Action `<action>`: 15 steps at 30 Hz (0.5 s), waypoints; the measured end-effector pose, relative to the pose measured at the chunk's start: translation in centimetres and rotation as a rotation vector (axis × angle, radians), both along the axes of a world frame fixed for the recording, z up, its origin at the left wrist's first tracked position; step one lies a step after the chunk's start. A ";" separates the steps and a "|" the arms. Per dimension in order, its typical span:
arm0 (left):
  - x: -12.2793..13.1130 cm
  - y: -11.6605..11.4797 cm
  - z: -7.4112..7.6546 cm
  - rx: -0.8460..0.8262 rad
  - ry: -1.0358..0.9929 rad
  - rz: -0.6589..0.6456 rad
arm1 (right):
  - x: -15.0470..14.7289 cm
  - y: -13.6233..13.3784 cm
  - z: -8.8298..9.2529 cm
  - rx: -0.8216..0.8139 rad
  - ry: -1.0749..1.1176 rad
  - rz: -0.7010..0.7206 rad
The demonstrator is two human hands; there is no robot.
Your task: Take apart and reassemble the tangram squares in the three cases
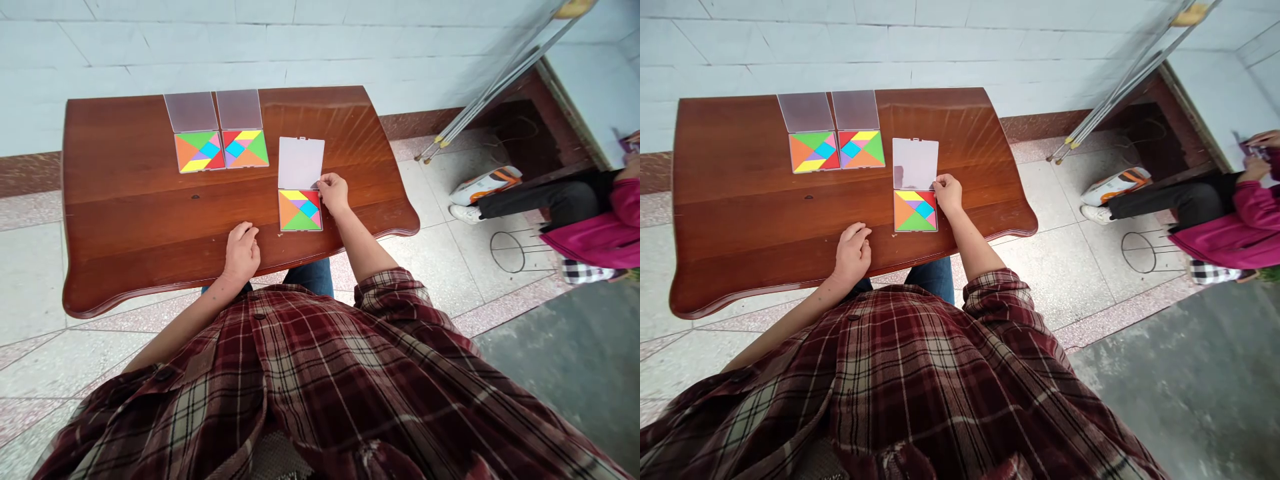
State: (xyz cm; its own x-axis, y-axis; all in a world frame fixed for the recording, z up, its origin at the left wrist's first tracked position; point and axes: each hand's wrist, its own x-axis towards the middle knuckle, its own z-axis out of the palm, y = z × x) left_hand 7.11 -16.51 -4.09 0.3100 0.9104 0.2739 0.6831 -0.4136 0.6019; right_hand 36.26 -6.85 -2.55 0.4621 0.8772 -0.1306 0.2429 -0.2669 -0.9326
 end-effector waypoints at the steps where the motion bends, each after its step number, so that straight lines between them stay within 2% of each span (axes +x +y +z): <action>1: 0.0 0.0 0.0 -0.004 -0.001 -0.001 | 0.0 0.0 0.1 0.002 0.004 -0.002; 6: 0.1 0.1 0.1 -0.026 -0.015 -0.007 | -0.2 -0.5 0.7 -0.037 -0.036 -0.010; 8: 0.2 0.0 0.2 -0.017 -0.010 0.001 | -0.6 -1.8 0.9 0.021 -0.139 -0.014; 10: 0.3 -0.2 0.2 -0.008 -0.002 0.008 | -1.2 -3.9 0.8 0.136 -0.331 0.023; 15: 0.5 -0.6 0.4 -0.003 0.023 -0.005 | -2.9 -10.6 -0.4 0.251 -0.748 0.416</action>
State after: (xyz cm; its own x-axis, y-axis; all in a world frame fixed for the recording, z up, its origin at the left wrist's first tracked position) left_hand 7.64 -17.11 -3.70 0.3205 0.9096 0.2644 0.6946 -0.4155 0.5873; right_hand 33.34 -17.41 -2.97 -0.0123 0.9551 0.2960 0.8432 0.1691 -0.5104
